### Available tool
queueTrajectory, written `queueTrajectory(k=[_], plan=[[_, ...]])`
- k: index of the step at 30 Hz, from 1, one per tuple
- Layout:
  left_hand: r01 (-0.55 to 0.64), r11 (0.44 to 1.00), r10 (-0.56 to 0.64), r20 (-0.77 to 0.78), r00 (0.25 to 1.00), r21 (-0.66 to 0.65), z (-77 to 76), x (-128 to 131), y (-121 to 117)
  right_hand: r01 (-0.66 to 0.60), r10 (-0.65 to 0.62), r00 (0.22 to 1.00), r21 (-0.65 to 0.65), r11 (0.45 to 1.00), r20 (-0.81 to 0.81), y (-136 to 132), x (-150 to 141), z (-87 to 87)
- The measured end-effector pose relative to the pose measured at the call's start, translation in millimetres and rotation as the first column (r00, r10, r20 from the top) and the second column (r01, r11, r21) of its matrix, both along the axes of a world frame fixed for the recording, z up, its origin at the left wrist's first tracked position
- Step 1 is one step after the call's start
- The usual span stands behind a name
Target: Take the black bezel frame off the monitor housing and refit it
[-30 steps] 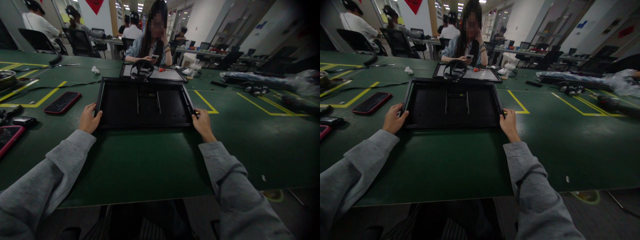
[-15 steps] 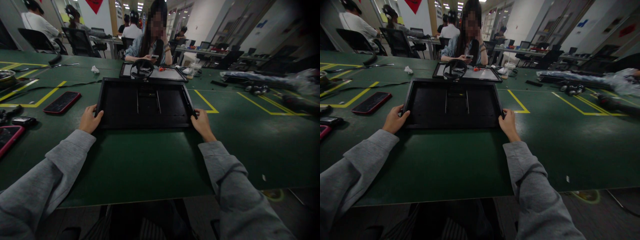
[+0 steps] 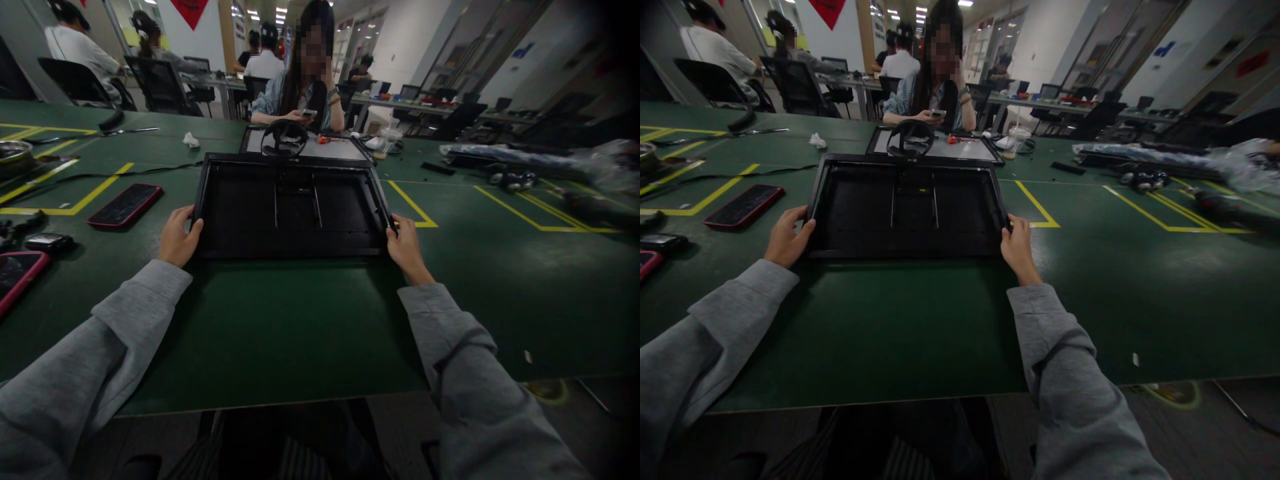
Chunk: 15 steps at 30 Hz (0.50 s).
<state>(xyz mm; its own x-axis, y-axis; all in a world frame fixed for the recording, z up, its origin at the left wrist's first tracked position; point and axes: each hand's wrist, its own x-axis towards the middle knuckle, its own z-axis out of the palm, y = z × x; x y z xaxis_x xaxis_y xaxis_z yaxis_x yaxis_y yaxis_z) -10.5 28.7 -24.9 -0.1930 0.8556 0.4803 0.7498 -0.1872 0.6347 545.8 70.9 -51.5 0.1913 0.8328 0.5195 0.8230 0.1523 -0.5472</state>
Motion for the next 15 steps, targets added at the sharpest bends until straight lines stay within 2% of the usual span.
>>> queueTrajectory(k=[8,15], plan=[[-0.038,0.996,0.038,-0.011,0.999,-0.083,-7.6,-4.5,4.4,0.024,-0.025,0.999,-0.047,0.999,-0.028,1.7,-2.0,-2.6],[-0.007,0.994,0.019,0.113,0.993,-0.11,-15.8,-7.6,8.9,0.044,-0.044,0.999,-0.057,0.997,-0.005,0.8,-2.8,-1.6]])
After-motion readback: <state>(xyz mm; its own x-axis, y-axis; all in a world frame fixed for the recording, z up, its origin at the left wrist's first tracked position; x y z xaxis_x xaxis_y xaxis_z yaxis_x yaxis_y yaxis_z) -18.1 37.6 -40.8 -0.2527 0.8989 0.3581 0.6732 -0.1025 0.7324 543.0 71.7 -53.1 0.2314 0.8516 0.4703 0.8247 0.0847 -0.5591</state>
